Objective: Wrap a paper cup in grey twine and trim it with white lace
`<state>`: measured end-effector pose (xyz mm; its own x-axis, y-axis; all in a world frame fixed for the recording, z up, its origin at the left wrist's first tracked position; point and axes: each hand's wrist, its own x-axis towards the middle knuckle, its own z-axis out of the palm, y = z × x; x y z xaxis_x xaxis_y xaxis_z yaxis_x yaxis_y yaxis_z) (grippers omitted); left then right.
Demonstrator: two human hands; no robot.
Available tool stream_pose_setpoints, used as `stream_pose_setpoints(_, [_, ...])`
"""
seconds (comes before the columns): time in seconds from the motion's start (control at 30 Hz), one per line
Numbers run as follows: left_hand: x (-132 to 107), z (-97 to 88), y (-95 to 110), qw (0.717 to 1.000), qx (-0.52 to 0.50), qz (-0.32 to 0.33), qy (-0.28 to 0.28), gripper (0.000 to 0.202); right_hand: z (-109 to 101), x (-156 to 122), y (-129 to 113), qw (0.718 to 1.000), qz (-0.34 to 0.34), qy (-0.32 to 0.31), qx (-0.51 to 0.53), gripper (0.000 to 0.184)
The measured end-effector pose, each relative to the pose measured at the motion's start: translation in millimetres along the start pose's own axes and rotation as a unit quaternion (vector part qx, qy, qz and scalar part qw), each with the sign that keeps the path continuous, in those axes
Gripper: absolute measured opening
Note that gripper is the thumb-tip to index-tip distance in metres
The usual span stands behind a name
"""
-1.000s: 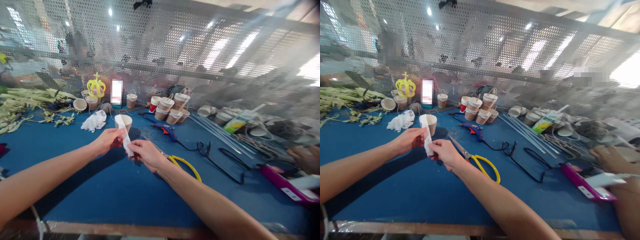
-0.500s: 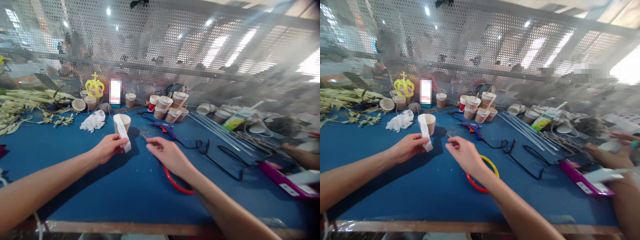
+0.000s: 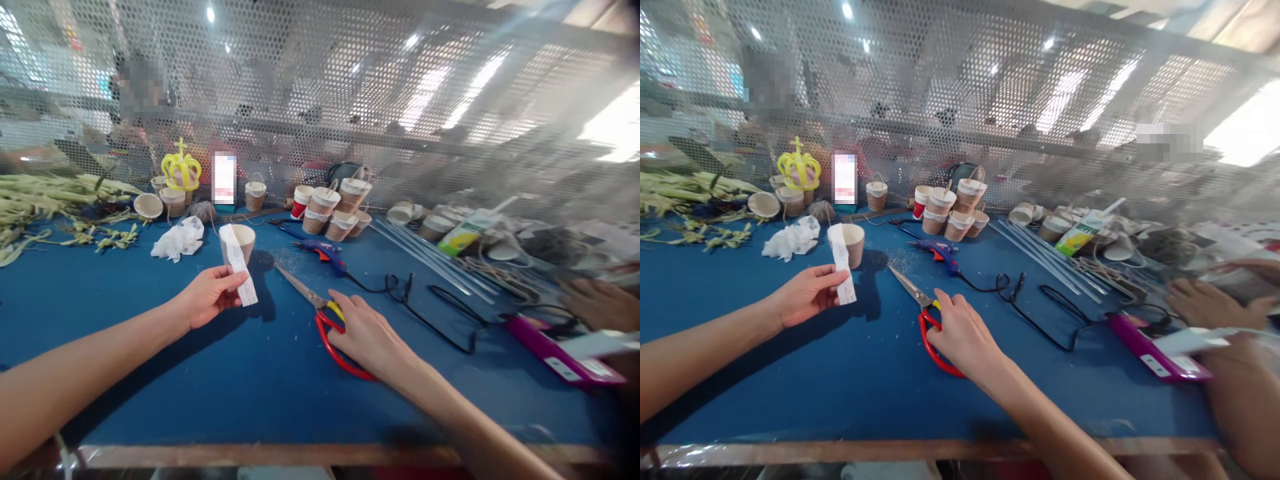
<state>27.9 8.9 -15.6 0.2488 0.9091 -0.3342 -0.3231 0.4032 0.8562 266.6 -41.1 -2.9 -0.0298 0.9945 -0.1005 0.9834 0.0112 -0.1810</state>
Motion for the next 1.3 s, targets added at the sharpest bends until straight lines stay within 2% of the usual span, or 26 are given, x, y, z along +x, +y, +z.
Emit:
stream_pose_setpoints(0.07, [-1, 1.1, 1, 1.0, -0.007, -0.003, 0.006, 0.01, -2, 1, 2, 0.994, 0.025, 0.0, 0.103, 0.058])
stream_pose_setpoints(0.13, [-2, 1.8, 2, 1.0, -0.014, -0.005, 0.011, 0.01, -5, -3, 4, 0.961, 0.058, -0.039, 0.268, 0.051])
stream_pose_setpoints(0.2, [-3, 2.3, 2, 1.0, -0.018, -0.007, 0.012, 0.009, -10, -9, 4, 0.884, 0.064, -0.11, 0.449, 0.035])
stream_pose_setpoints(0.27, [-4, 3.0, 2, 1.0, -0.021, -0.01, 0.011, 0.009, -14, -18, 1, 0.789, 0.046, -0.183, 0.585, 0.019])
stream_pose_setpoints(0.33, [-5, 4.0, 3, 1.0, -0.024, -0.011, 0.01, 0.009, -16, -26, -5, 0.711, 0.044, -0.229, 0.664, 0.022])
stream_pose_setpoints(0.4, [-6, 5.1, 4, 1.0, -0.023, -0.011, 0.011, 0.011, -17, -33, -13, 0.665, 0.083, -0.251, 0.699, 0.026])
stream_pose_setpoints(0.47, [-6, 5.9, 4, 1.0, -0.018, -0.006, 0.019, 0.014, -15, -38, -21, 0.649, 0.107, -0.28, 0.699, 0.031])
stream_pose_setpoints(0.53, [-5, 5.8, 4, 0.999, -0.017, 0.004, 0.033, 0.016, -10, -43, -28, 0.642, 0.093, -0.306, 0.697, 0.034])
stream_pose_setpoints(0.6, [-3, 4.8, 3, 0.999, -0.02, 0.016, 0.044, 0.016, -1, -46, -34, 0.631, 0.063, -0.301, 0.712, 0.034])
stream_pose_setpoints(0.8, [0, 0.1, 4, 0.998, -0.026, 0.034, 0.053, 0.013, 19, -51, -38, 0.545, 0.005, -0.295, 0.785, 0.05])
stream_pose_setpoints(0.93, [1, -0.7, 10, 0.996, -0.035, 0.047, 0.059, 0.013, 12, -59, -37, 0.541, 0.023, -0.353, 0.763, 0.064])
stream_pose_setpoints(1.03, [2, -0.3, 13, 0.996, -0.042, 0.053, 0.062, 0.016, 8, -64, -39, 0.526, 0.001, -0.357, 0.771, 0.075])
stream_pose_setpoints(1.1, [1, 0.3, 13, 0.996, -0.046, 0.052, 0.063, 0.018, 9, -66, -42, 0.516, -0.01, -0.351, 0.782, 0.072])
stream_pose_setpoints(1.2, [0, 1.0, 13, 0.996, -0.051, 0.052, 0.059, 0.018, 15, -69, -43, 0.51, 0.012, -0.364, 0.779, 0.058])
stream_pose_setpoints(1.3, [-1, 1.5, 14, 0.995, -0.055, 0.053, 0.057, 0.017, 21, -71, -41, 0.507, 0.038, -0.333, 0.794, 0.055])
